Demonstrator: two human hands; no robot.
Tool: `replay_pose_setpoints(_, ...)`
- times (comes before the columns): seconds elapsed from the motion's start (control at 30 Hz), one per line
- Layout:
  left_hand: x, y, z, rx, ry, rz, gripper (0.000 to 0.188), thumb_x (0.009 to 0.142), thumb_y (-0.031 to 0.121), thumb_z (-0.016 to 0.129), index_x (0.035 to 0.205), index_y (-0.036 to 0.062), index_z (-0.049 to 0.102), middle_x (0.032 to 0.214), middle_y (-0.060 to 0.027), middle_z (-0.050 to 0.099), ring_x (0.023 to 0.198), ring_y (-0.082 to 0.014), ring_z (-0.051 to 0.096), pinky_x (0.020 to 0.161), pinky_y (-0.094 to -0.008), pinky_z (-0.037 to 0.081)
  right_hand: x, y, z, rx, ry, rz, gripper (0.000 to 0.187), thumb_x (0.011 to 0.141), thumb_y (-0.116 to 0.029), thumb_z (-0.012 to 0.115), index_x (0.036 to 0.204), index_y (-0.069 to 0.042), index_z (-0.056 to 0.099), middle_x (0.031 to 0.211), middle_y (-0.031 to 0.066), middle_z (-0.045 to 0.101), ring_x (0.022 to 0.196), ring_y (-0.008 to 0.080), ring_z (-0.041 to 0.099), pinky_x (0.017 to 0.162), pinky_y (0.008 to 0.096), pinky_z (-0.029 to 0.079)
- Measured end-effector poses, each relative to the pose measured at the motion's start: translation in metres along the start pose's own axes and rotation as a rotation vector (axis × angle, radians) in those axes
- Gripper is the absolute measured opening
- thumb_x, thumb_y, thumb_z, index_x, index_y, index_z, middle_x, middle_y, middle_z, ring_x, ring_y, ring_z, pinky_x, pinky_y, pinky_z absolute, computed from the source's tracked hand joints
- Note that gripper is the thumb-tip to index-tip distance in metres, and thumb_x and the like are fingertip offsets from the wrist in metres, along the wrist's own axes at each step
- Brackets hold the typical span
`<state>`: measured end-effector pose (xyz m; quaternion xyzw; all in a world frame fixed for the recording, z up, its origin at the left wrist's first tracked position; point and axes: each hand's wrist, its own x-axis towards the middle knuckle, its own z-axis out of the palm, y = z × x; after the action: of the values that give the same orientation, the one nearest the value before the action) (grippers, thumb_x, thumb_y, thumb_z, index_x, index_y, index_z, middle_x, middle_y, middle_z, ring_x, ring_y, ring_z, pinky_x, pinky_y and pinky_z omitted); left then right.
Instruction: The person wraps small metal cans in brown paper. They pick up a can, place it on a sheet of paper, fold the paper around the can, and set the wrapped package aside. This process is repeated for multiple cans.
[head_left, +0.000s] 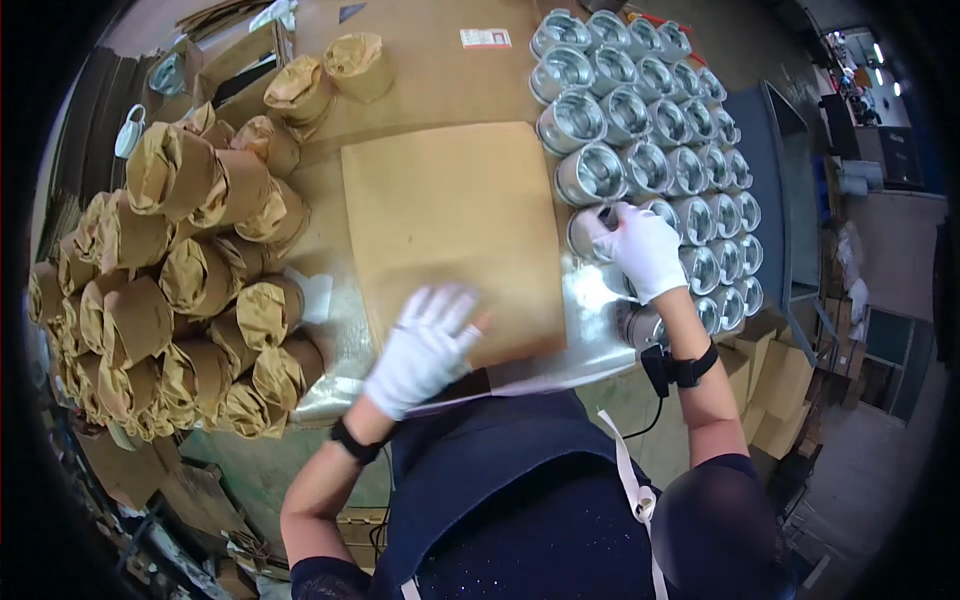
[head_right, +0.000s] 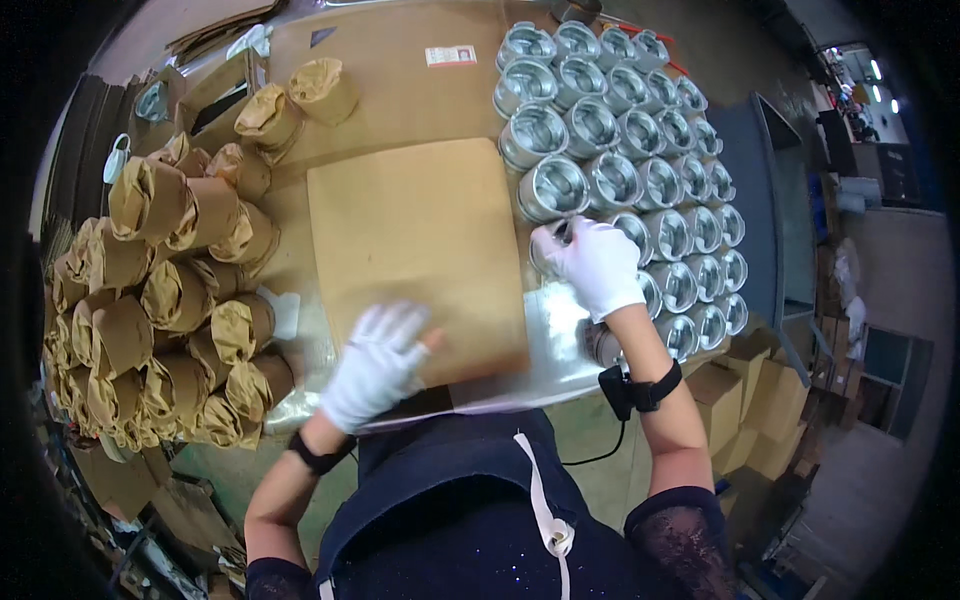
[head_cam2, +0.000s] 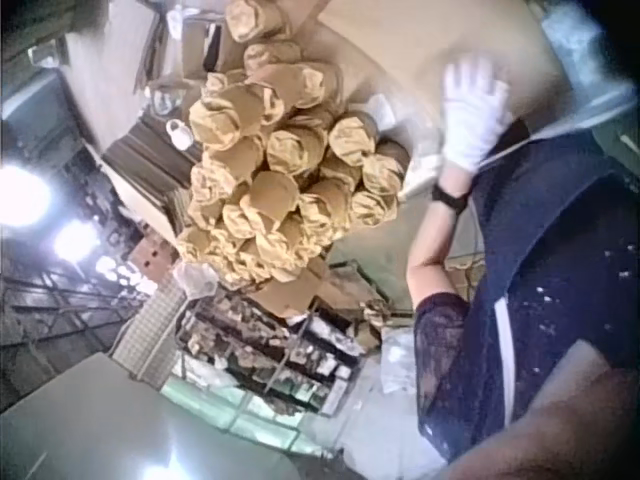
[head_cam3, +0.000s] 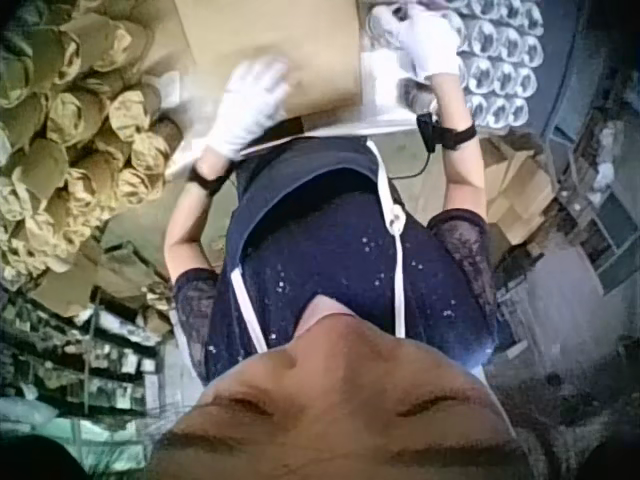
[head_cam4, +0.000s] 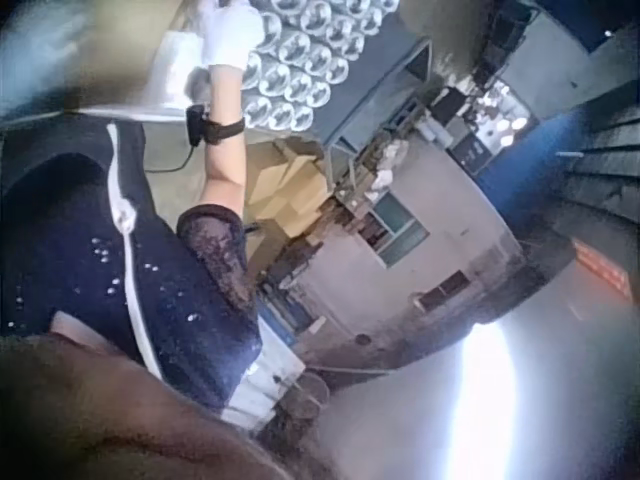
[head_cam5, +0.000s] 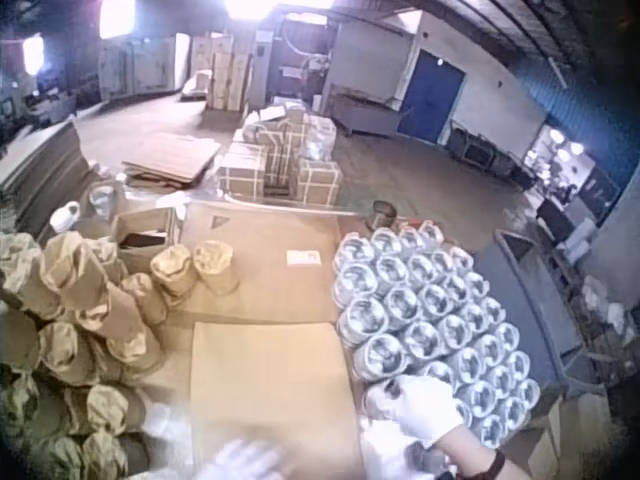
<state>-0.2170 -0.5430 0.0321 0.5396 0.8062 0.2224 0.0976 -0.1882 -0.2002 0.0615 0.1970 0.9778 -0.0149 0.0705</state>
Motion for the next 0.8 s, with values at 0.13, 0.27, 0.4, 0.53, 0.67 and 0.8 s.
replay_pose_setpoints(0.13,-0.027,0.015,0.099,0.141,0.025,-0.024,0.070,0.072,0.024,0.080,0.139,0.0141,0.061,0.148,-0.0164,0.055,0.139,-0.0362,0.051,0.116,-0.0561,0.039,-0.011,0.018,0.048,-0.213,-0.034,-0.160,0.059,0.081,-0.065,0.074,0.081,-0.006,0.075,0.072,0.0179,0.072,0.067,0.0362,0.073,0.064,0.0474,0.058)
replay_pose_setpoints(0.27,-0.034,0.015,0.101,0.088,0.072,-0.029,0.059,0.073,0.023,0.077,0.130,0.0129,0.067,0.147,-0.0162,0.056,0.139,-0.0358,0.051,0.117,-0.0533,0.039,-0.003,0.022,0.033,-0.225,-0.108,-0.180,0.057,0.077,-0.062,0.079,0.081,-0.005,0.077,0.078,0.0217,0.073,0.073,0.0369,0.074,0.069,0.0459,0.060)
replay_pose_setpoints(0.4,-0.042,0.012,0.087,-0.024,0.107,-0.010,0.037,0.081,0.021,0.073,0.117,0.0117,0.072,0.142,-0.0141,0.060,0.134,-0.0344,0.055,0.113,-0.0504,0.045,-0.016,0.011,-0.030,0.232,-0.368,-0.020,0.051,0.082,-0.049,0.082,0.103,-0.003,0.080,0.095,0.0190,0.078,0.090,0.0241,0.077,0.083,0.0372,0.059)
replay_pose_setpoints(0.53,-0.051,0.012,0.097,0.060,0.181,0.002,0.030,0.086,0.021,0.073,0.113,0.0092,0.071,0.134,-0.0137,0.063,0.129,-0.0329,0.059,0.106,-0.0478,0.050,-0.033,-0.018,-0.021,1.080,-0.610,0.049,0.056,0.089,-0.046,0.081,0.121,-0.001,0.077,0.113,0.0064,0.079,0.097,0.0188,0.073,0.091,0.0332,0.055)
replay_pose_setpoints(0.67,-0.058,0.022,0.093,0.150,0.104,-0.011,0.023,0.089,0.019,0.073,0.107,0.0053,0.068,0.126,-0.0158,0.064,0.123,-0.0318,0.061,0.098,-0.0446,0.054,-0.035,-0.082,0.029,1.454,-0.815,-0.069,0.052,0.099,-0.036,0.074,0.136,0.000,0.069,0.127,0.0034,0.073,0.112,0.0121,0.065,0.099,0.0281,0.050)
replay_pose_setpoints(0.8,-0.025,0.029,0.051,-0.132,0.352,-0.289,0.030,0.090,0.014,0.071,0.118,0.0038,0.066,0.122,-0.0177,0.065,0.105,-0.0338,0.066,0.088,-0.0442,0.057,-0.027,-0.106,0.062,1.037,-0.761,0.192,0.040,0.097,-0.045,0.072,0.110,-0.008,0.080,0.107,0.0103,0.078,0.096,0.0226,0.073,0.086,0.0350,0.056)
